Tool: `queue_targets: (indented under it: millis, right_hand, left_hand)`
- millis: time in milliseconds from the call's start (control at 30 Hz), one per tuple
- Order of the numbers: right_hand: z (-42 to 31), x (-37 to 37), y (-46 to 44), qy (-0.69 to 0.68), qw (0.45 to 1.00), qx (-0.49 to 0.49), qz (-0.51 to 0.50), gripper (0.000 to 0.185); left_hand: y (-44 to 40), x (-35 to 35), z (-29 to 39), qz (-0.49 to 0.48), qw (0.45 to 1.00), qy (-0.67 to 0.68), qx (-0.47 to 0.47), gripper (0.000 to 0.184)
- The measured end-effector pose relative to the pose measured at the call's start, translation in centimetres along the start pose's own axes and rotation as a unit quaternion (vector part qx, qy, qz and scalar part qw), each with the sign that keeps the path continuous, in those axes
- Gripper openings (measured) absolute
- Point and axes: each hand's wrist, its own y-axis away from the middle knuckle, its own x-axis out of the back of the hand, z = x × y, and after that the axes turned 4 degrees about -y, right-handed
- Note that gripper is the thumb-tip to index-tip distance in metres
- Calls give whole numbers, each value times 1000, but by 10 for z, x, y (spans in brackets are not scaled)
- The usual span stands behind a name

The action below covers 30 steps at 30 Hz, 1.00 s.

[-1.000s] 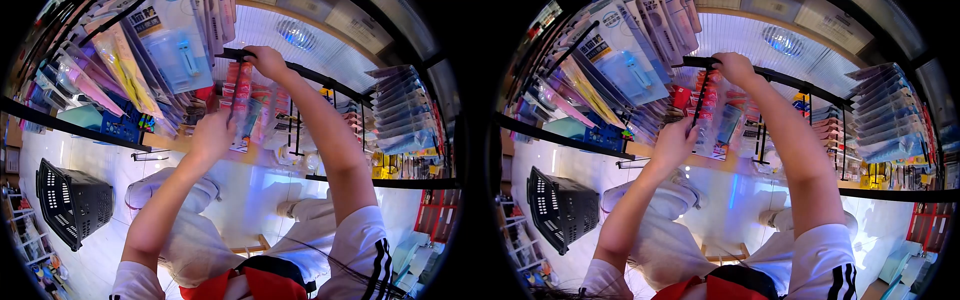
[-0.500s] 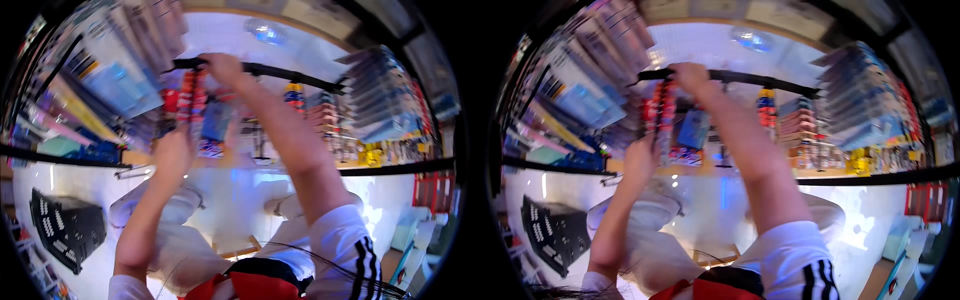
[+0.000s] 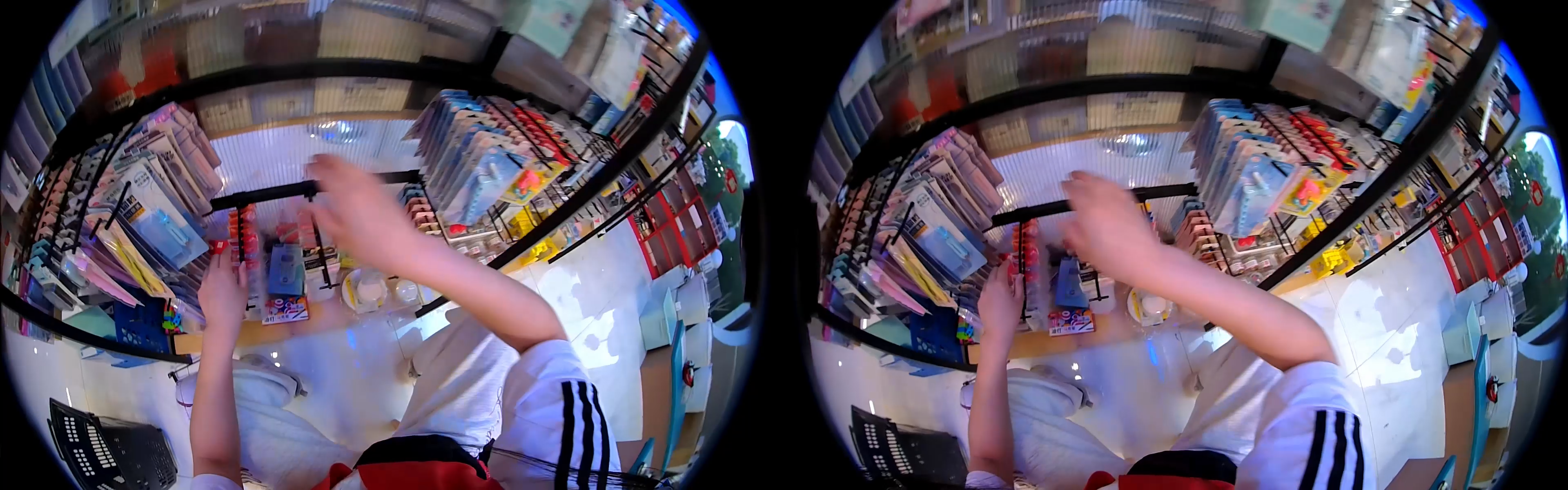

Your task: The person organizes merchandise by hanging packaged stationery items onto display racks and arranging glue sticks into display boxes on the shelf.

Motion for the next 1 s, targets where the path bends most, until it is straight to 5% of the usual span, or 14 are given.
queue_targets:
  millis: [233, 567, 633, 667, 767, 867, 1000]
  right_hand:
    - [8, 188, 79, 153, 975, -80, 141, 29]
    - [63, 201, 58, -49, 959, -255, 114, 27]
    - [69, 200, 52, -81, 951, -279, 107, 27]
    - [73, 196, 51, -106, 943, -295, 113, 28]
    - [67, 207, 41, -258, 870, -412, 88, 26]
    - [74, 213, 32, -418, 760, -494, 57, 26]
    - [67, 209, 25, -508, 687, -508, 109, 33]
  left_hand:
    - [-4, 7, 63, 25, 970, 155, -187, 23]
    - [-204, 30, 278, 197, 858, 219, -420, 19]
    - [-243, 22, 312, 106, 911, 159, -365, 21]
    - [-263, 4, 321, 227, 874, 100, -417, 24]
    - [-306, -22, 329, 213, 831, 132, -497, 25]
    - [-301, -22, 325, 121, 866, 115, -472, 25]
    - [-296, -16, 323, 42, 889, 95, -445, 25]
